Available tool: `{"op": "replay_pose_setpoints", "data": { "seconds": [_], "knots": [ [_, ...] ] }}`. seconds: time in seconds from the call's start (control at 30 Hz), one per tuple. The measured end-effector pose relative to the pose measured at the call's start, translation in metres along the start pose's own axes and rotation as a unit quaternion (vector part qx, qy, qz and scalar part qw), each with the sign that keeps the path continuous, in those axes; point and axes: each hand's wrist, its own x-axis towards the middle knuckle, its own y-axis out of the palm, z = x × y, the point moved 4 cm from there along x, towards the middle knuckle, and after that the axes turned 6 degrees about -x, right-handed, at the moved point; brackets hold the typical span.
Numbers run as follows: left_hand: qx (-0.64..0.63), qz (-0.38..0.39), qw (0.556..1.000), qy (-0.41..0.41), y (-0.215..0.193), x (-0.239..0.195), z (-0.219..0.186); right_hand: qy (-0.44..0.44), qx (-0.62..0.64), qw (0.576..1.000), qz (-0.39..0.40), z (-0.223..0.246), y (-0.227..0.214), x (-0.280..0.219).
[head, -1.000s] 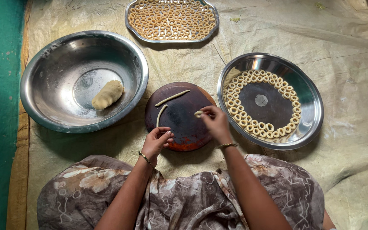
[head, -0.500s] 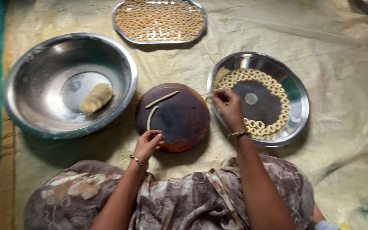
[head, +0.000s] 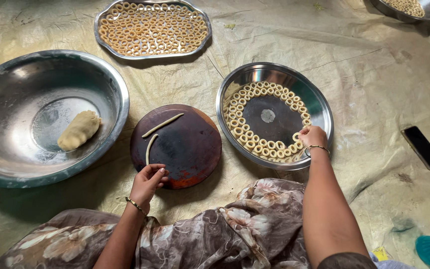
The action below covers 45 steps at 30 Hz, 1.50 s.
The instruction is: The person rolls dough into thin ropes on a wooden board, then shapes them into small rings and places them on a metal tray. The process is repeated continuously to form a circular pattern of rings.
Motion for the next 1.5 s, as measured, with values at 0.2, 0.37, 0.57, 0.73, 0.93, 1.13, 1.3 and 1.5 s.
{"op": "replay_pose_setpoints", "data": {
  "seconds": [0.2,0.37,0.57,0.73,0.93,1.13,1.3,1.5],
  "knots": [
    [0.018,-0.004,1.0,-0.002,-0.003,-0.002,0.002,0.01,-0.019,0.999,0.043,-0.012,0.03,0.007],
    [0.009,0.009,1.0,0.005,0.0,-0.001,0.0,0.045,-0.082,0.992,0.084,0.005,0.036,0.001],
    [0.047,-0.014,0.998,-0.026,0.006,-0.012,-0.014,0.053,-0.146,0.984,0.093,0.015,0.036,-0.003],
    [0.053,-0.02,0.998,-0.032,0.009,-0.015,-0.019,0.058,-0.16,0.979,0.111,0.012,0.046,0.001],
    [0.051,-0.023,0.998,-0.008,0.005,-0.009,-0.01,0.067,-0.172,0.976,0.113,0.008,0.05,0.006],
    [0.175,-0.129,0.964,0.153,-0.003,-0.01,-0.021,0.021,-0.105,0.993,0.042,0.044,0.029,0.005],
    [0.438,-0.246,0.806,0.313,0.0,-0.011,-0.057,-0.154,-0.021,0.988,0.008,0.129,0.011,-0.018],
    [0.539,-0.267,0.762,0.242,0.012,-0.005,-0.068,-0.242,0.06,0.961,0.117,0.218,0.013,-0.086]
  ]
}}
